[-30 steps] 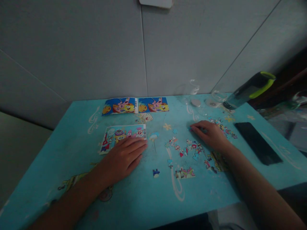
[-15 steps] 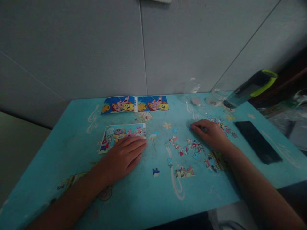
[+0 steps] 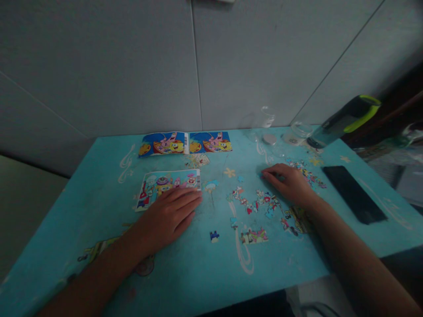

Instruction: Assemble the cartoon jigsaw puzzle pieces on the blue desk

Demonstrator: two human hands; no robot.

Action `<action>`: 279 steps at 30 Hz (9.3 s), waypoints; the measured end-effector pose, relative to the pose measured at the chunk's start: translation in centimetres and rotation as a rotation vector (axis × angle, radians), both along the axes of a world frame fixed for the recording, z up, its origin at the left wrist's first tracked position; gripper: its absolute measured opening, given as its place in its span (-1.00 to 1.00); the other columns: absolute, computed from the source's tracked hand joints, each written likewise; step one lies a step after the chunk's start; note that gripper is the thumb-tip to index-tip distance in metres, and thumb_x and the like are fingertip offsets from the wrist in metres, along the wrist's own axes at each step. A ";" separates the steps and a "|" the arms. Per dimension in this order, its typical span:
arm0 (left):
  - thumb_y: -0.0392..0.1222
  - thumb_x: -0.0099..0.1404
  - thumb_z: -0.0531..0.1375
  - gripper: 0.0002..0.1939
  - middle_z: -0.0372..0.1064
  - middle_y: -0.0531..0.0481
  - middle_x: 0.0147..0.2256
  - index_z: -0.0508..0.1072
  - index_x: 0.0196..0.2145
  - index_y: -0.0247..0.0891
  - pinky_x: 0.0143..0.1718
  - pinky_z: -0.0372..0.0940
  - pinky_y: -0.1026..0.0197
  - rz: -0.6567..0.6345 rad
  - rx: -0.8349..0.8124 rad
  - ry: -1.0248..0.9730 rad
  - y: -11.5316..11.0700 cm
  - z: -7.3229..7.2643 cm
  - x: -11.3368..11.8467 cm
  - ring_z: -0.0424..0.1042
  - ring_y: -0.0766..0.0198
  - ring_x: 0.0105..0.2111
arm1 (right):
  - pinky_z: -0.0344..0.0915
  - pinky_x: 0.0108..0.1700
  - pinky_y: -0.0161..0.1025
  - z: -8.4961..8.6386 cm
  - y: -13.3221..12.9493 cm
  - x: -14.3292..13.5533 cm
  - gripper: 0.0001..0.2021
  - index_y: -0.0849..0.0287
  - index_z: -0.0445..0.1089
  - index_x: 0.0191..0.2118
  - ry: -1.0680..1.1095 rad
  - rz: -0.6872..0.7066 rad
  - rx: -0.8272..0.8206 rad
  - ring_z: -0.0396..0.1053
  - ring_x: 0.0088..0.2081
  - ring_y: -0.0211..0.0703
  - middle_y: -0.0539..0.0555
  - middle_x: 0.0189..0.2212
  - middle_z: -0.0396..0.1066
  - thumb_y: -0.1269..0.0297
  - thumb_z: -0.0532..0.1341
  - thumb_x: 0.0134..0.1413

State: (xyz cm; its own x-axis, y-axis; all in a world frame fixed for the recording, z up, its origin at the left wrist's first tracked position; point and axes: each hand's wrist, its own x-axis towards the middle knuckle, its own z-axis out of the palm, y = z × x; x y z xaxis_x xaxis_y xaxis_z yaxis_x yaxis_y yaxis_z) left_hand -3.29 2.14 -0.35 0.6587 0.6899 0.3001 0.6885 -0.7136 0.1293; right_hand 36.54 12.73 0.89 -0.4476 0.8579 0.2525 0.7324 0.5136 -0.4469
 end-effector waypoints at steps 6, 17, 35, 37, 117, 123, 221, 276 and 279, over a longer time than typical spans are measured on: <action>-0.23 0.45 0.12 -0.55 0.37 -0.08 0.21 0.36 0.26 -0.17 0.28 0.24 -0.16 0.002 -0.027 -0.041 0.0 0.1 0.1 0.32 0.07 0.21 | 0.43 -0.13 -0.02 -0.1 0.1 0.0 -0.76 0.05 0.57 -0.13 0.002 0.010 0.000 0.52 -0.21 0.00 0.10 -0.22 0.60 0.14 0.17 0.31; -0.25 0.45 0.11 -0.56 0.35 -0.09 0.22 0.37 0.25 -0.21 0.30 0.21 -0.13 0.003 -0.023 -0.020 0.0 0.2 0.0 0.30 0.06 0.23 | 0.41 -0.08 0.00 0.1 -0.1 -0.1 -0.76 0.07 0.57 -0.14 0.003 0.005 -0.011 0.52 -0.18 0.03 0.11 -0.20 0.59 0.15 0.16 0.31; -0.24 0.47 0.09 -0.56 0.36 -0.09 0.21 0.33 0.27 -0.20 0.28 0.22 -0.19 0.010 -0.027 -0.012 -0.1 0.1 0.2 0.30 0.05 0.22 | 0.42 -0.08 -0.03 0.0 -0.1 0.0 -0.71 0.10 0.56 -0.10 -0.045 0.005 -0.025 0.52 -0.18 0.00 0.12 -0.18 0.58 0.11 0.14 0.33; -0.24 0.48 0.08 -0.57 0.36 -0.10 0.21 0.33 0.26 -0.22 0.29 0.22 -0.18 0.016 -0.035 -0.007 -0.1 0.3 0.4 0.30 0.06 0.23 | 0.42 -0.06 -0.02 -0.1 -0.1 0.1 -0.73 0.08 0.56 -0.11 -0.050 0.014 -0.020 0.52 -0.17 0.02 0.11 -0.18 0.59 0.11 0.14 0.32; -0.25 0.43 0.13 -0.82 0.45 -0.19 -0.04 0.45 -0.07 -0.32 0.06 0.34 -0.12 0.212 0.095 0.057 1.3 2.3 7.4 0.41 0.01 -0.02 | 0.42 -0.08 -0.05 1.1 0.8 -7.0 -0.79 0.07 0.58 -0.11 0.047 0.062 -0.060 0.51 -0.20 -0.03 0.11 -0.19 0.59 0.20 0.21 0.26; -0.24 0.42 0.15 -0.80 0.44 -0.23 -0.04 0.45 -0.06 -0.37 0.04 0.37 -0.09 0.249 0.057 0.047 1.6 1.0 8.2 0.41 -0.01 -0.02 | 0.38 0.02 0.00 0.0 0.2 -8.4 -0.76 0.06 0.58 -0.03 0.018 0.167 -0.079 0.47 -0.11 0.01 0.15 -0.16 0.53 0.20 0.30 0.23; -0.16 0.48 0.04 -0.61 0.35 -0.23 0.19 0.39 0.17 -0.33 0.20 0.18 -0.24 0.155 -0.013 -0.058 1.8 0.1 8.2 0.31 -0.05 0.15 | 0.38 -0.03 -0.01 1.2 -0.1 -3.6 -0.72 0.11 0.56 -0.10 0.006 0.057 0.131 0.49 -0.16 0.00 0.12 -0.20 0.56 0.45 0.13 0.22; -0.15 0.48 0.06 -0.62 0.35 -0.18 0.19 0.39 0.17 -0.30 0.21 0.15 -0.20 0.176 -0.015 -0.023 1.7 0.4 8.3 0.29 -0.03 0.15 | 0.39 -0.01 -0.05 0.0 -0.1 -4.9 -0.83 0.07 0.57 -0.09 0.031 0.100 -0.021 0.50 -0.14 -0.02 0.08 -0.17 0.59 0.28 0.23 0.28; -0.17 0.46 0.07 -0.62 0.36 -0.18 0.18 0.39 0.17 -0.30 0.20 0.17 -0.19 0.170 -0.015 -0.038 1.8 0.3 8.2 0.30 -0.03 0.14 | 0.39 -0.02 -0.07 0.3 0.0 -4.4 -0.82 0.06 0.57 -0.09 0.052 0.090 -0.047 0.50 -0.13 -0.03 0.08 -0.16 0.58 0.28 0.22 0.29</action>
State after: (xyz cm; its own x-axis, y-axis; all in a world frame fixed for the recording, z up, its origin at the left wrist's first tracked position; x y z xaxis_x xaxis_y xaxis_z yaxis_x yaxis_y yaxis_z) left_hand 4.91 3.89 -0.01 0.5206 0.7952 0.3109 0.7936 -0.5850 0.1674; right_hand 32.13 12.78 1.20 -0.5110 0.8262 0.2373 0.6595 0.5539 -0.5083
